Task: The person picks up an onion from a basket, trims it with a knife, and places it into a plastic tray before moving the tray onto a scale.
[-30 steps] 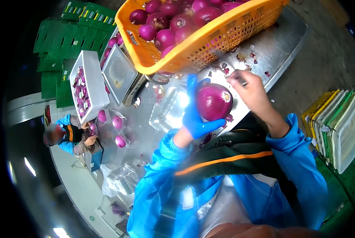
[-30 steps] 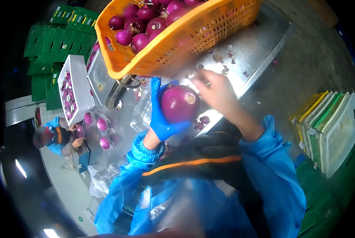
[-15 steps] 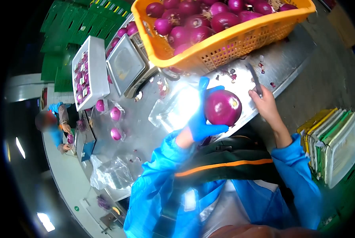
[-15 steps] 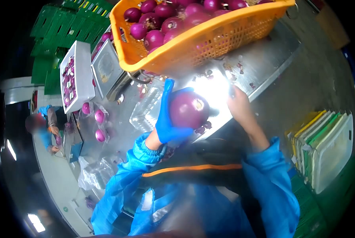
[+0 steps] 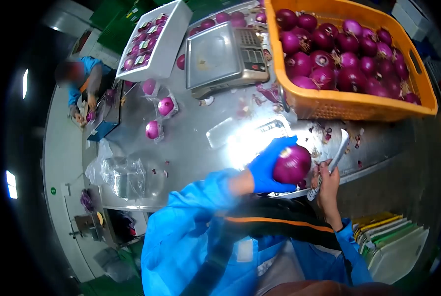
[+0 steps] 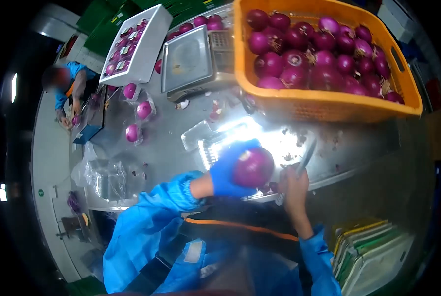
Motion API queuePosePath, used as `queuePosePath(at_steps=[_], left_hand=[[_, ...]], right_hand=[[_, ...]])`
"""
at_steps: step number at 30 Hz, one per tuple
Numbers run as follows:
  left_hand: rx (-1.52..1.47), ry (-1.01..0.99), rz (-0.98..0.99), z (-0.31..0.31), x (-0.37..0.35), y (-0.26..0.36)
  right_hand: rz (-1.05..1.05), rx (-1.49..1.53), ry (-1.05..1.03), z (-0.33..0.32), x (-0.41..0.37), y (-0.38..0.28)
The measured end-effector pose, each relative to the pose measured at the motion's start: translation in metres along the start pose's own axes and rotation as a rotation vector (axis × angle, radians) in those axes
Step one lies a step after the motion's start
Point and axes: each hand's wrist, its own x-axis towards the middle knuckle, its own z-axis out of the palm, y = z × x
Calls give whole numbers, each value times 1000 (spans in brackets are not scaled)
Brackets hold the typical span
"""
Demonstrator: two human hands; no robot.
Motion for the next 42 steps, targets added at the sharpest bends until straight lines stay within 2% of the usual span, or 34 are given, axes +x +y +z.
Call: queuePosePath(at_steps=[2,4,6,8,11,13,17,19,21,22,23,24,25,27,30,33,36,39,42], left_hand=[[59,229,78,-33,4,-33],[-75,580,91,-72,19,-62],[-40,710,-40,-126,46,-107],[99,731,-167,-172,72,-167],[221,752,-345,-214,107,-234],[368,768,-454,-222,122,-246],[485,792,-577,-214,128,-243],[633,871,-346,-204,113,-227],[709,912,-130,-194,86,-207],[492,880,-165,-180,64,-209],[474,812,-169,-165,37,-205],[455,745,-173,-150,11,-201],[631,641,-142,-135,-18,-192],[676,536,-224,-110,-67,-186],[1006,334,-306,-89,-103,-163],[1009,-17,-729,-90,-125,-184],[1101,108,-786,-108,-152,-196],[1041,214,-1061,-132,-164,-188],[1039,622,-704,-143,-169,-191]], right_hand=[[-38,-14,37,-3,5,4],[-54,-9,11,-18,9,11],[-49,-51,77,-19,6,14],[-39,-119,142,-17,3,12],[-107,-234,102,-16,1,13],[-113,-350,77,-25,4,15],[-348,-841,99,-35,21,19],[-479,-1166,92,-22,17,-13],[-242,-1216,116,-47,29,-11],[-122,-1237,125,-58,34,-11],[-29,-1119,96,-61,37,-15],[-84,-1100,104,-64,38,-11],[-139,-1081,115,-67,40,-2],[-246,-1024,114,-67,40,11],[-340,-953,64,-52,38,18],[-350,-934,-5,-44,35,18],[-336,-887,-52,-45,35,20],[-173,-866,-58,-42,28,7],[-227,-844,1,-37,25,4]])
